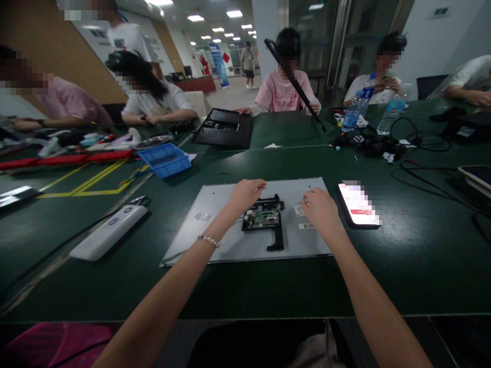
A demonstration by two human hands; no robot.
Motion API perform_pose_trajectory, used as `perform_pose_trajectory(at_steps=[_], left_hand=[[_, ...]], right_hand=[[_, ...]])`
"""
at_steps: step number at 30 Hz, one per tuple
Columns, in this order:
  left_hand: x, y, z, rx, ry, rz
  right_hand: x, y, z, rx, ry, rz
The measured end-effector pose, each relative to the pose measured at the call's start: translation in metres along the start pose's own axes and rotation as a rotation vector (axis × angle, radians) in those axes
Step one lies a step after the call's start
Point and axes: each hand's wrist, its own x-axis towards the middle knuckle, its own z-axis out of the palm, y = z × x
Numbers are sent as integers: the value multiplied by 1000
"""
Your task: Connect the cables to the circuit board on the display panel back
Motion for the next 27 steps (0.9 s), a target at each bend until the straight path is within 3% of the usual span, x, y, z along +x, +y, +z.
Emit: perform_pose_trajectory(at_steps=[3,8,13,18,21,24,27], left_hand=[[16,23,4,-50,43,58],[34,57,20,-64,-53,161],[32,59,24,-77,-72,175],[9,25,3,-78,1,104],[-17,-9,-13,-100,121,-66],[-46,-45,-28,-139,45,-188],[-72,-73,-40,-261,-117,-204]], right_hand=[[0,0,1,-8,1,5],[0,1,4,-27,-10,19],[0,1,6,-16,-18,30],[0,-1,4,-7,-37,31],[0,-1,4,1,-44,26],[-1,-1,5,0,-50,16],[-1,-1,5,-1,-57,8]])
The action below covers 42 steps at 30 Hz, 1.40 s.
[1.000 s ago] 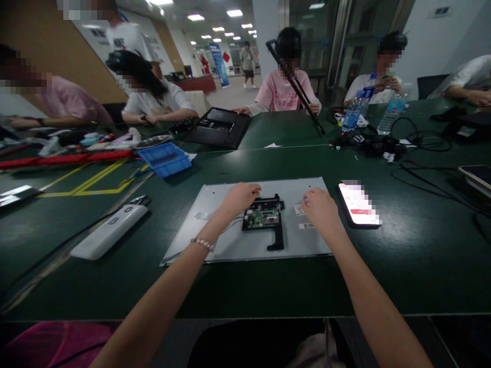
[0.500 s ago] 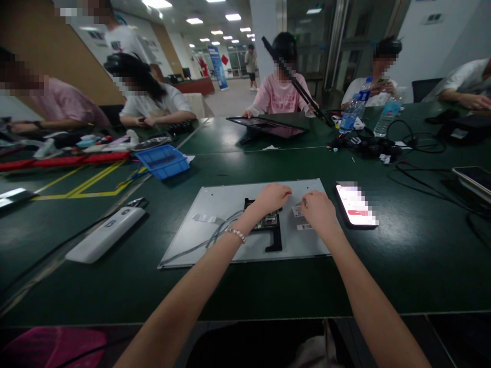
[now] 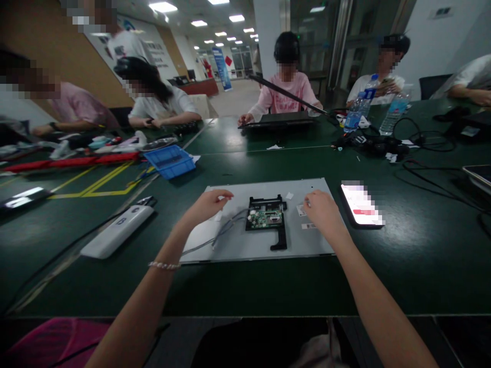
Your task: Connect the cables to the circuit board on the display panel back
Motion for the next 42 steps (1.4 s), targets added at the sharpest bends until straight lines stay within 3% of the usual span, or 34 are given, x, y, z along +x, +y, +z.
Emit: perform_pose_trajectory(at_steps=[4,8,14,23,29,35,42], left_hand=[[-19,-18,-10,-103,-175,-5],[-29,-23,-9,-125,-267,-11],[-33,-24,-7,-85,-309,33],[-34,-18,-19,22,-310,72],[-21,11,3,-13,-32,118],[-13,33,26,-163,-201,213],[-18,28,32,-363,-271,270]], right_hand=[[0,1,1,-2,5,-12],[0,3,4,-1,2,-24],[-1,2,4,14,8,-23],[0,0,2,28,26,-21],[2,-1,7,43,34,-40],[3,-4,12,77,38,-89],[5,-12,15,105,81,-151]])
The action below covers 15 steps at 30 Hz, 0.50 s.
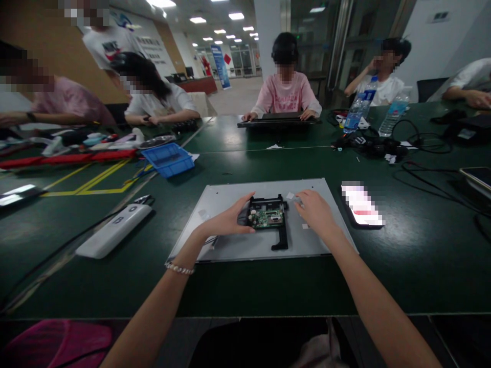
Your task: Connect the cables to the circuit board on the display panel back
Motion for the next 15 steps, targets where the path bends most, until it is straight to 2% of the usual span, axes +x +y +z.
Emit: perform_pose_trajectory(at_steps=[8,15], left_hand=[[-1,-6,4,-11,28,10],[-3,-8,7,-12,34,13]], right_hand=[[18,-19,5,-141,-45,-100],[29,-28,1,-346,-152,-69]])
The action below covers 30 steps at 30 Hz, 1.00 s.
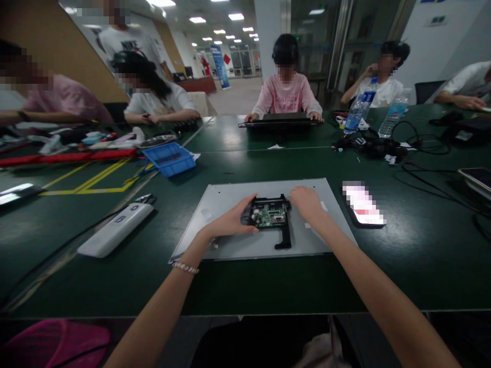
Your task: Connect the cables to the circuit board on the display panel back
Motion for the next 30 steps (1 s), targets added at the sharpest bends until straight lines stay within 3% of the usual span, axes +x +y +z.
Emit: perform_pose_trajectory(at_steps=[3,7,14,19,30], left_hand=[[-1,0,1,-3,11,-6],[-2,0,1,-5,10,-19],[0,-4,2,-11,23,32],[0,-5,3,-9,41,59],[0,-9,5,0,42,10]], right_hand=[[2,1,-2,-22,-11,28],[6,-1,-7,29,67,39],[32,-37,-10,118,60,-167],[44,-57,-6,110,46,-239],[42,-54,2,290,4,-248]])
